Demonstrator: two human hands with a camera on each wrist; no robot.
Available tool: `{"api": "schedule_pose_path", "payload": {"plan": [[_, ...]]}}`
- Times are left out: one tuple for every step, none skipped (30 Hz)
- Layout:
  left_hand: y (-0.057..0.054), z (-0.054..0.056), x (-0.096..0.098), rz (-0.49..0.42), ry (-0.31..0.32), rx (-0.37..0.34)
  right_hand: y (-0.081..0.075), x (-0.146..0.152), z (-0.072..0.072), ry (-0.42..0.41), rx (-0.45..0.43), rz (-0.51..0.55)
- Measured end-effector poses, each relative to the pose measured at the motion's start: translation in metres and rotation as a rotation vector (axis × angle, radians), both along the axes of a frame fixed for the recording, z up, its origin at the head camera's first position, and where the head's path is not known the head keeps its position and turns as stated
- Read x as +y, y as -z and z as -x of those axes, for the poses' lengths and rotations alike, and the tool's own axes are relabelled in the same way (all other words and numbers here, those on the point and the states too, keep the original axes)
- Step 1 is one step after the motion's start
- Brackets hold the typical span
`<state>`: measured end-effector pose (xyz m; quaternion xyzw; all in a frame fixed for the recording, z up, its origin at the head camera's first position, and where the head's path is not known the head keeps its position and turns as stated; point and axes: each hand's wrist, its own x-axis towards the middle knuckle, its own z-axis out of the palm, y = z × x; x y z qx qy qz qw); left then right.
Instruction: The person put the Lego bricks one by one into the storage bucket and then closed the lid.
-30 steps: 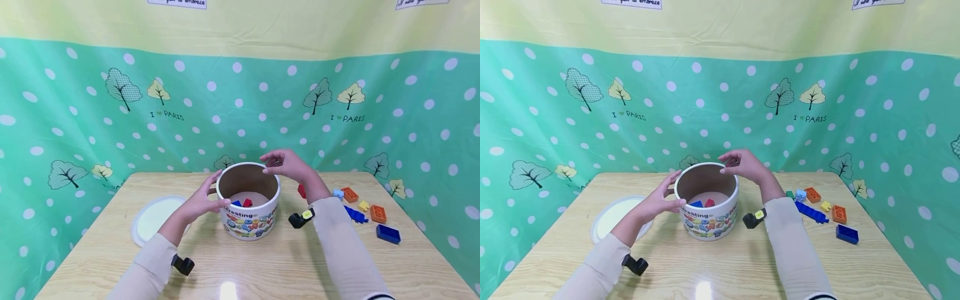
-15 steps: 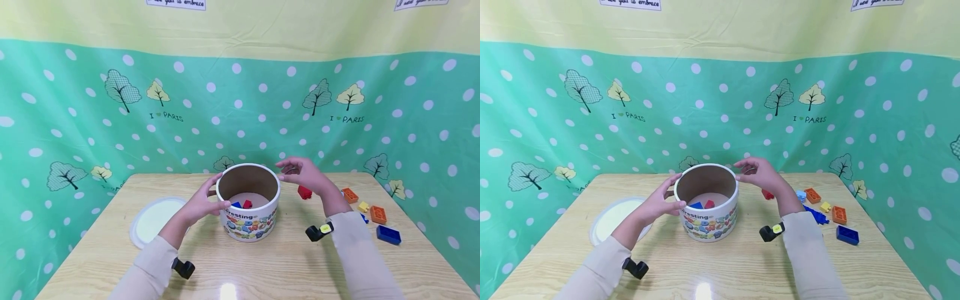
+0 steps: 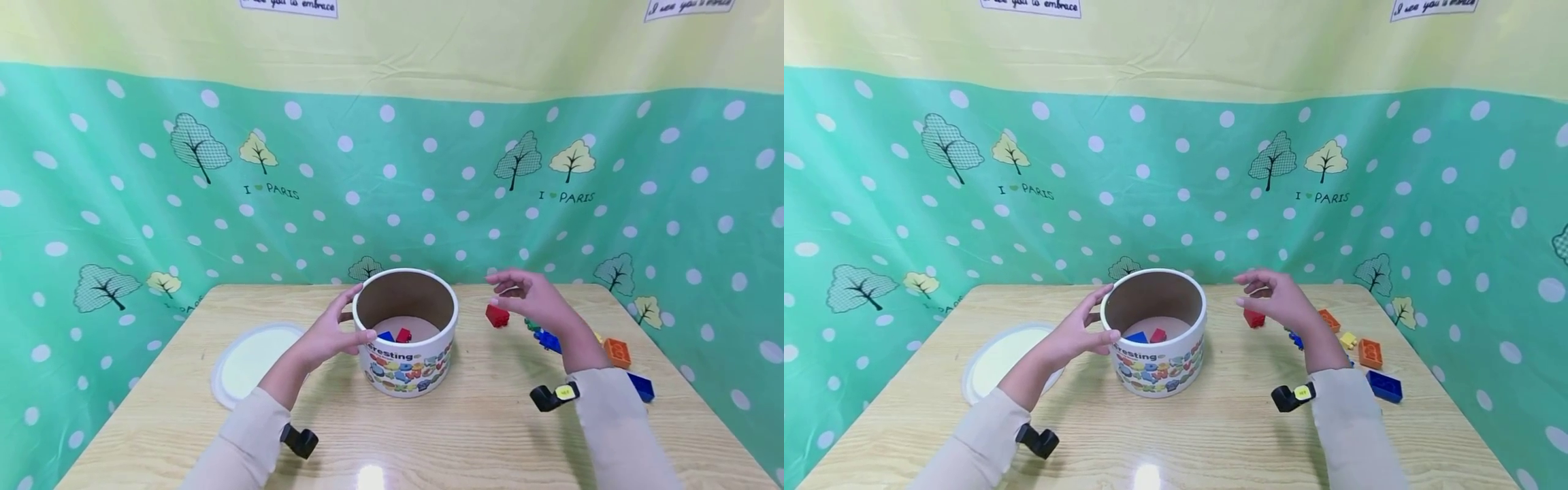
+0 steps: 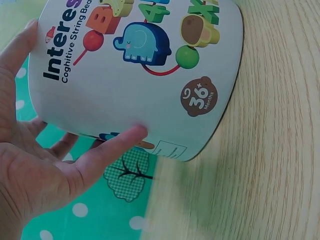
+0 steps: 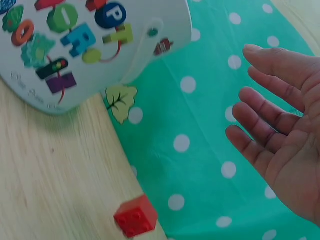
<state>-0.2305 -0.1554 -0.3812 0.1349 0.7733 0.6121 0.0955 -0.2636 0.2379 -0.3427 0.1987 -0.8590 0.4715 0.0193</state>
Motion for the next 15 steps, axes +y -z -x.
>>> {"api": "schedule_pose_path", "payload": {"plan": [[0.000,0.000,0.000,-0.001,0.000,0.000,0.001,0.003,0.000,0.004,-0.001,-0.004],[0.000,0.000,0.000,-0.003,0.000,0.000,0.002,0.006,-0.001,0.011,-0.003,-0.007],[0.000,0.000,0.000,-0.006,0.003,0.003,0.003,0.008,-0.001,0.017,-0.006,-0.008],[-0.001,-0.001,0.000,-0.008,0.003,0.002,0.005,0.011,0.000,0.023,-0.007,-0.008],[-0.001,-0.001,0.001,-0.009,0.001,0.000,0.007,0.013,0.000,0.028,-0.008,-0.009],[0.000,-0.001,0.001,-0.010,0.000,-0.002,0.010,0.016,0.001,0.033,-0.010,-0.006],[0.000,-0.001,0.001,-0.010,0.000,-0.003,0.012,0.018,0.002,0.043,-0.013,-0.009],[0.000,-0.001,0.001,-0.012,0.002,-0.002,0.013,0.020,0.002,0.052,-0.018,-0.010],[0.000,-0.001,0.000,-0.012,0.003,-0.002,0.015,0.022,0.003,0.060,-0.023,-0.016],[0.000,-0.001,0.001,-0.012,0.002,-0.004,0.017,0.024,0.004,0.067,-0.022,-0.021],[0.000,-0.001,0.000,-0.013,0.003,-0.003,0.019,0.026,0.005,0.074,-0.021,-0.025],[0.000,-0.001,0.000,-0.013,0.005,-0.002,0.021,0.027,0.005,0.080,-0.020,-0.027],[0.000,-0.001,0.001,-0.012,0.006,0.000,0.023,0.029,0.006,0.088,-0.018,-0.027],[0.000,0.000,0.001,-0.012,0.007,0.001,0.026,0.030,0.007,0.095,-0.017,-0.023],[0.000,0.000,0.001,-0.011,0.006,0.003,0.028,0.031,0.008,0.102,-0.015,-0.017]]}}
